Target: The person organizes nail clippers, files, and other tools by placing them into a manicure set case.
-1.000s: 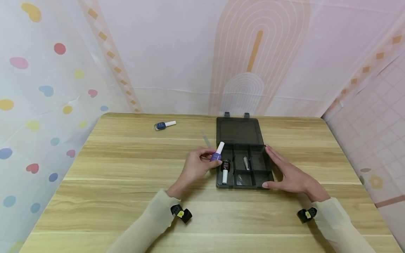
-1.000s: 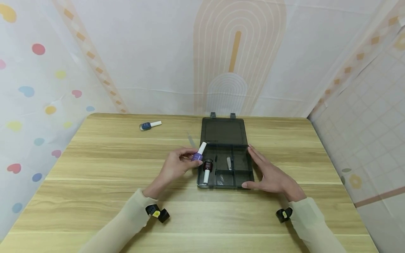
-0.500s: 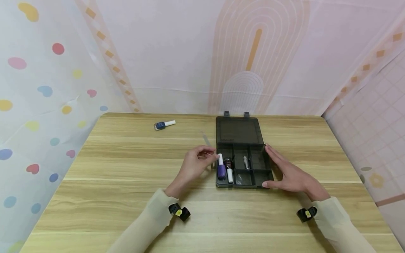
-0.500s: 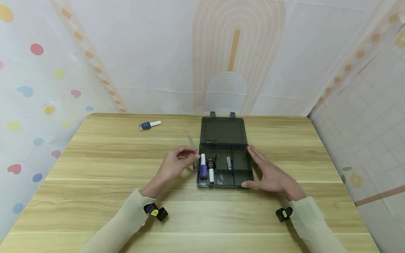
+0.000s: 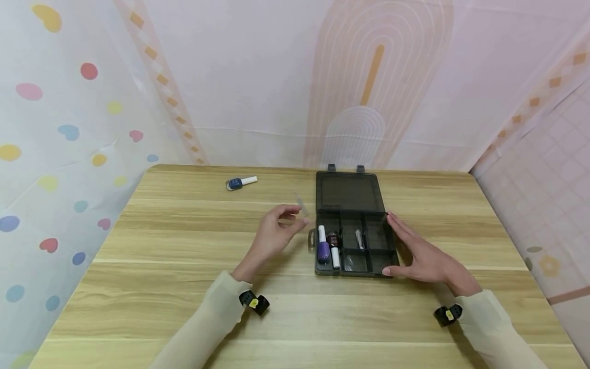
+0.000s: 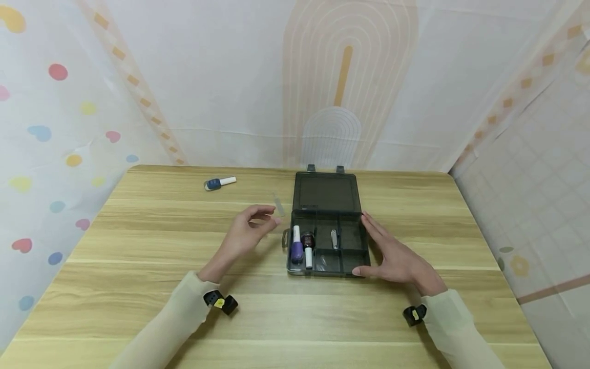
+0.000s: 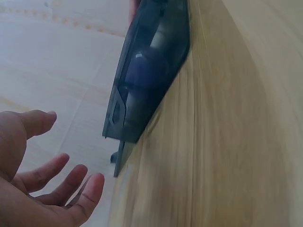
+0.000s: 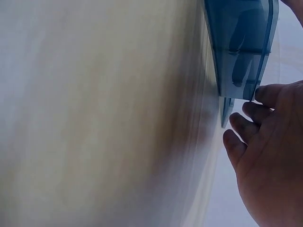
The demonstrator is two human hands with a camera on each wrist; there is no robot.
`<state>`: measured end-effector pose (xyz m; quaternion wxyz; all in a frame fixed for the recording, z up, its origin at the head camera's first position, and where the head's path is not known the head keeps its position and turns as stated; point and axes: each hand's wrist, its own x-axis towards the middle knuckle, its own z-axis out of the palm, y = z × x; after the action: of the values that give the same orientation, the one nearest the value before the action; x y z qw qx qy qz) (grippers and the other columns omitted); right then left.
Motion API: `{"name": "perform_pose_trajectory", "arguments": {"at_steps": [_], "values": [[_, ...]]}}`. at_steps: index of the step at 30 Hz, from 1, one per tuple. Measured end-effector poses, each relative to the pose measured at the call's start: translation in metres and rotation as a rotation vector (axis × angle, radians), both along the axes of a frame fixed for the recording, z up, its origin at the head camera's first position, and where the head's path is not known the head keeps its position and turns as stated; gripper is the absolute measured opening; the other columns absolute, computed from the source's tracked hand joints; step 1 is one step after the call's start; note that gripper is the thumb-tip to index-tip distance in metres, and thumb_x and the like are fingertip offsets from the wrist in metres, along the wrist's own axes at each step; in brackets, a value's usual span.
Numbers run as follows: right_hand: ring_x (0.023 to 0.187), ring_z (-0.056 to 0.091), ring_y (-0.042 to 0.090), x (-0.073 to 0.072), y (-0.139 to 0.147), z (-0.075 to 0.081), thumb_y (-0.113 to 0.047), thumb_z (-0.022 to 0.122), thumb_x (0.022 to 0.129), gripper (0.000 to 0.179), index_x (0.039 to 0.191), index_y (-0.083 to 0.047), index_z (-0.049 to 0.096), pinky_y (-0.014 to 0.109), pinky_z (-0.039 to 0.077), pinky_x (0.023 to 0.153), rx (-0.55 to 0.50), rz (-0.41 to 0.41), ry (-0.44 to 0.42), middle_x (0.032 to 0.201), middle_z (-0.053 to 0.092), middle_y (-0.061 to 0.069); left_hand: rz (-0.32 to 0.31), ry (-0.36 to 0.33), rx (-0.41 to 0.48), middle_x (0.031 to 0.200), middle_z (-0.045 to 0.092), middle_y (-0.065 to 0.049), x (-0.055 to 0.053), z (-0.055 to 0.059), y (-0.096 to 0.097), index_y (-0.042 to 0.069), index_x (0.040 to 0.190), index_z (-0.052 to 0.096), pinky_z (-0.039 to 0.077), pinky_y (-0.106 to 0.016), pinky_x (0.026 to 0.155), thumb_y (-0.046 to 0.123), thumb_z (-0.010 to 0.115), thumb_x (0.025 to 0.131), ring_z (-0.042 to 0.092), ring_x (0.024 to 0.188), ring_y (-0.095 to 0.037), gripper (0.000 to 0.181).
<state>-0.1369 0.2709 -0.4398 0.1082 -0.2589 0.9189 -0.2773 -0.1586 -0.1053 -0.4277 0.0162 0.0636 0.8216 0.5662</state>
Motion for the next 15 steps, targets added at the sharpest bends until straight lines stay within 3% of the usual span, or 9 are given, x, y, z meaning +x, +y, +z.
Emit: {"name": "perform_pose_trajectory", "arguments": {"at_steps": [6,15], "values": [[0.158,0.014,0.04,0.001,0.001,0.003,-0.057,0.08,0.083,0.121,0.166,-0.014,0.004,0.063,0.032,0.118,0.034,-0.002,0.016,0.175,0.001,0.009,0.063,-0.002,-0.018,0.131,0.065,-0.017,-0.005,-0.003,-0.006,0.004,0.133,0.064,0.056,-0.046,0.1,0.03,0.076,0.094,0.063,0.118,-0.029,0.048],[0.155,0.025,0.039,0.001,0.004,0.004,-0.064,0.075,0.084,0.118,0.166,-0.011,0.008,0.056,0.043,0.113,0.145,0.027,0.143,0.174,0.006,0.009,0.101,0.016,-0.022,0.133,0.065,-0.016,-0.012,-0.008,-0.022,0.001,0.133,0.062,0.054,-0.046,0.102,0.029,0.075,0.095,0.062,0.119,-0.03,0.049]]}}
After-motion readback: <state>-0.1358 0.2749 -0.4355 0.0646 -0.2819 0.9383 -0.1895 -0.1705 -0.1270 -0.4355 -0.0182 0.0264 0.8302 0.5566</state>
